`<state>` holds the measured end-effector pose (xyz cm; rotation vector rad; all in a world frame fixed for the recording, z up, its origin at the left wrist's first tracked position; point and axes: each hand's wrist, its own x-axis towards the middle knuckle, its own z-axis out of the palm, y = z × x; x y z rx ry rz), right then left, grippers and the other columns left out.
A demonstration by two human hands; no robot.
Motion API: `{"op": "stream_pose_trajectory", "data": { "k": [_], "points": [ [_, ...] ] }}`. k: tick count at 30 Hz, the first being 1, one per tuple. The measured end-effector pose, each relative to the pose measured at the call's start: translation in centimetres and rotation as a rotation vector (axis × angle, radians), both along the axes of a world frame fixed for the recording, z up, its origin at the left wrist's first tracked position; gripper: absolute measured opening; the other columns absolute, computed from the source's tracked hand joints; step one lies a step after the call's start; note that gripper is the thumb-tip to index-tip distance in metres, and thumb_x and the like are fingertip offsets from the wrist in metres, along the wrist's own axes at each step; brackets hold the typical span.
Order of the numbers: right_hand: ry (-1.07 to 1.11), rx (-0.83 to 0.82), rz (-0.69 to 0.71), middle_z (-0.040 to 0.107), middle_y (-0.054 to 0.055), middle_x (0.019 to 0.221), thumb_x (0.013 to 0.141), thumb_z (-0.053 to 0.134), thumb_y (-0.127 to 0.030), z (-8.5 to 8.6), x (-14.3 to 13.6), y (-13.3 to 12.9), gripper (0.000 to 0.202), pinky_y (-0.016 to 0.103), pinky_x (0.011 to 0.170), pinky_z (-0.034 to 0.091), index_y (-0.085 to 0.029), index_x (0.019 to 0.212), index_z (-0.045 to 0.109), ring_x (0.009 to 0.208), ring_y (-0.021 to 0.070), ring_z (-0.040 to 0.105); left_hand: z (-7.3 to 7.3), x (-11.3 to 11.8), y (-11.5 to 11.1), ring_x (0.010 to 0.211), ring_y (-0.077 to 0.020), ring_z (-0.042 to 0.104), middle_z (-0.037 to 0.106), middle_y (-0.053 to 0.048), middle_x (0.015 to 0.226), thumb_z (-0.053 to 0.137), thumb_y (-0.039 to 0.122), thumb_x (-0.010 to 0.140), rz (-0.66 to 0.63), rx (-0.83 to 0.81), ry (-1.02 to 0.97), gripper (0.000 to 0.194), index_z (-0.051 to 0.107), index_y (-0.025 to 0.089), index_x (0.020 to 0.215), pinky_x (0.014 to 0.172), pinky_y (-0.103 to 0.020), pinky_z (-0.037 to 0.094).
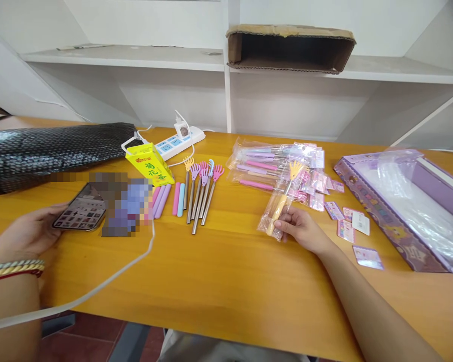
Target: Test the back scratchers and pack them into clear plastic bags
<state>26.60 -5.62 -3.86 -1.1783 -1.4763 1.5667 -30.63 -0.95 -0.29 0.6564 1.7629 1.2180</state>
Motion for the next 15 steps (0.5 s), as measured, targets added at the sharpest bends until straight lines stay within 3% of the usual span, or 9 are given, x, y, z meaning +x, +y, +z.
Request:
{"op": "stream_pose_trajectory", "data": {
  "k": [6,10,15],
  "points": [
    [-0.004,0.003,-0.001,0.054,-0.001,0.063,0.077,0.060,-0.043,0.1,0.0,-0.1,0.031,0.023,0.048,0.045,-0.015,0.088,0.050,0.051,0.0110,0.053,0.0,-0.6,-0.2,0.065,-0.0177,0.061,0.068,-0.004,0.084,0.061,0.008,0.044,-0.098,-0.043,-0.054,0.045,0.063,0.016,0.089,0.055,-0.023,0.055],
    [-0.007,0.006,-0.004,0.054,-0.001,0.063,0.076,0.061,-0.044,0.1,0.0,-0.1,0.032,0.023,0.048,0.045,-0.016,0.087,0.050,0.050,0.0108,0.053,-0.2,-0.7,0.2,0.062,-0.0129,0.061,0.068,-0.001,0.076,0.062,0.005,0.047,-0.017,-0.089,0.012,0.038,0.062,0.016,0.083,0.056,-0.016,0.052],
    [-0.007,0.006,0.007,0.054,0.000,0.063,0.077,0.060,-0.044,-0.2,0.1,0.0,0.032,0.023,0.048,0.045,-0.016,0.087,0.050,0.050,0.0111,0.053,-1.1,-1.0,1.4,0.056,-0.0111,0.059,0.066,-0.001,0.066,0.060,0.007,0.057,0.084,-0.112,0.038,0.023,0.061,0.014,0.080,0.053,-0.017,0.052]
  ]
}}
